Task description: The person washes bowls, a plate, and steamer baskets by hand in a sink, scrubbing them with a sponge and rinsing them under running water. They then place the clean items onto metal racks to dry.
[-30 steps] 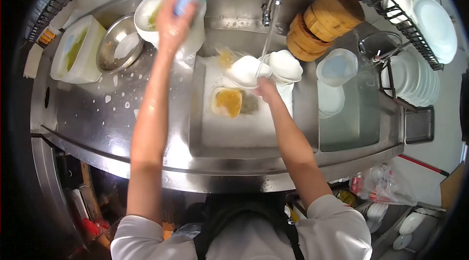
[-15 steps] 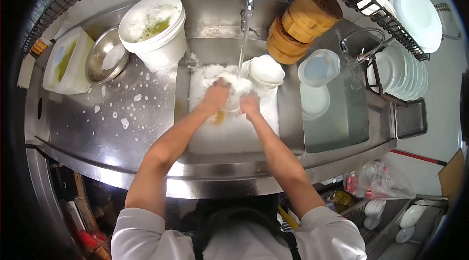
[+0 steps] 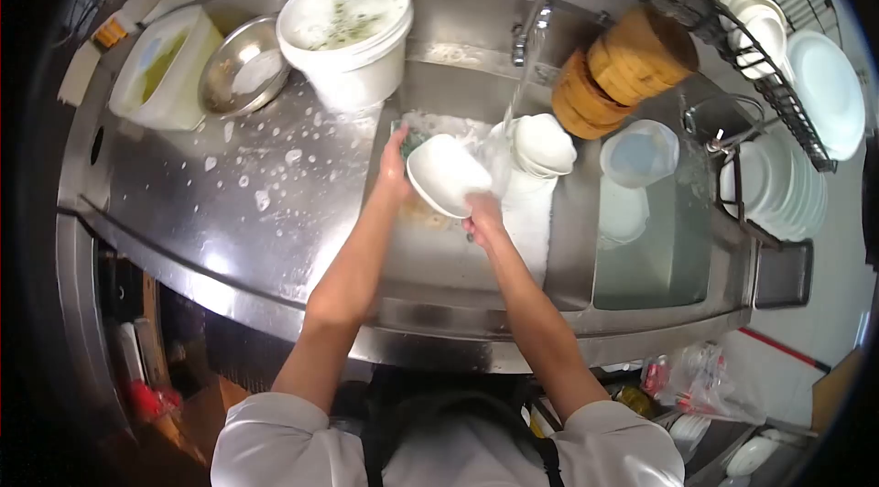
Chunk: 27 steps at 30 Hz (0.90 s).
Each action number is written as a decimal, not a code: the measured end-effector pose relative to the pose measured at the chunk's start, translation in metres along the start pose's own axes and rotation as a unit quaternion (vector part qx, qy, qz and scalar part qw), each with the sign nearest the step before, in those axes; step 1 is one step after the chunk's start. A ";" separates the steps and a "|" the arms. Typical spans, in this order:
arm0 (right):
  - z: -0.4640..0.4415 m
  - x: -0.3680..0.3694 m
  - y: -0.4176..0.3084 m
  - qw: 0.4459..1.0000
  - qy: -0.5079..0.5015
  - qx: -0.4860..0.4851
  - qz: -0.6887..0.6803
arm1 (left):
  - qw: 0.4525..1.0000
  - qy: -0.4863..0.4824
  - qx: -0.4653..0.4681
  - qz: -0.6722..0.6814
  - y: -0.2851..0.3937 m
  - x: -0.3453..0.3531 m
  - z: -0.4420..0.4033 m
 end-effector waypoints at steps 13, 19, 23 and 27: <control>-0.036 0.199 -0.049 0.893 -0.264 -0.163 0.327 | 0.906 0.224 0.326 -0.148 0.175 -0.008 0.224; -0.057 0.108 0.006 0.988 -0.081 -0.070 0.111 | 0.515 0.275 0.465 -0.666 0.294 0.106 0.121; -0.090 -0.007 0.130 0.871 0.093 -0.083 0.476 | 0.428 0.231 0.169 -0.857 0.301 0.061 0.033; -0.091 -0.002 0.200 0.823 -0.130 0.011 0.553 | 0.494 0.167 0.007 -0.853 0.281 0.071 0.044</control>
Point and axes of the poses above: each hand's wrist, its own z-axis away from the middle knuckle, its own x-axis out of the palm, y = z × x, the point moved 7 cm from there along -z, towards the middle knuckle, and after that the axes turned 11 degrees about -x, right-handed, at the moved point
